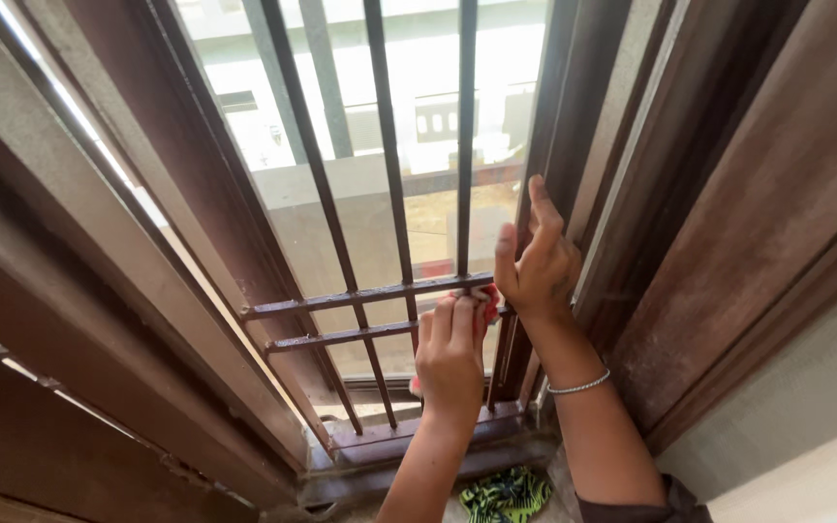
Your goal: The person wipes the glass and metal bars of a window using a red cloth. They systematically clean each vertical bar and the glass panes between them, moving from top to bottom and across the window frame.
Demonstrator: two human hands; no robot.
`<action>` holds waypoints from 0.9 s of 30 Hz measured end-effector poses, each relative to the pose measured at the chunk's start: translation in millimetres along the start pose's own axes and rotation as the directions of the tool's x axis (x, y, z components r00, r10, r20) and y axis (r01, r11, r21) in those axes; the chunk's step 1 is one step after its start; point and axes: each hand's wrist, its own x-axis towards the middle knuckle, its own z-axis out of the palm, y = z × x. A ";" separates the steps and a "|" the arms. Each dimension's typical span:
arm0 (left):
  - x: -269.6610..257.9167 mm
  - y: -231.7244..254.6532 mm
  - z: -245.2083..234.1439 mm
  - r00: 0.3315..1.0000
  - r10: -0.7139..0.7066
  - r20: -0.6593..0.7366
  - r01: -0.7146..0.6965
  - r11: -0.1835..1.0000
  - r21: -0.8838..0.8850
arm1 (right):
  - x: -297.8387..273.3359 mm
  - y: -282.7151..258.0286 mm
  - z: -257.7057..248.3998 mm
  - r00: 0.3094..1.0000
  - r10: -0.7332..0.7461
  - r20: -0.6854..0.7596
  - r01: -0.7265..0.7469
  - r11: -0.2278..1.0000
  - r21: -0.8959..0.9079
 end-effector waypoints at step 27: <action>-35.4 -44.7 -1.7 0.979 0.201 0.001 -0.200 0.972 0.124 | -9.8 13.2 2.2 0.996 -0.003 0.092 0.009 0.997 -0.075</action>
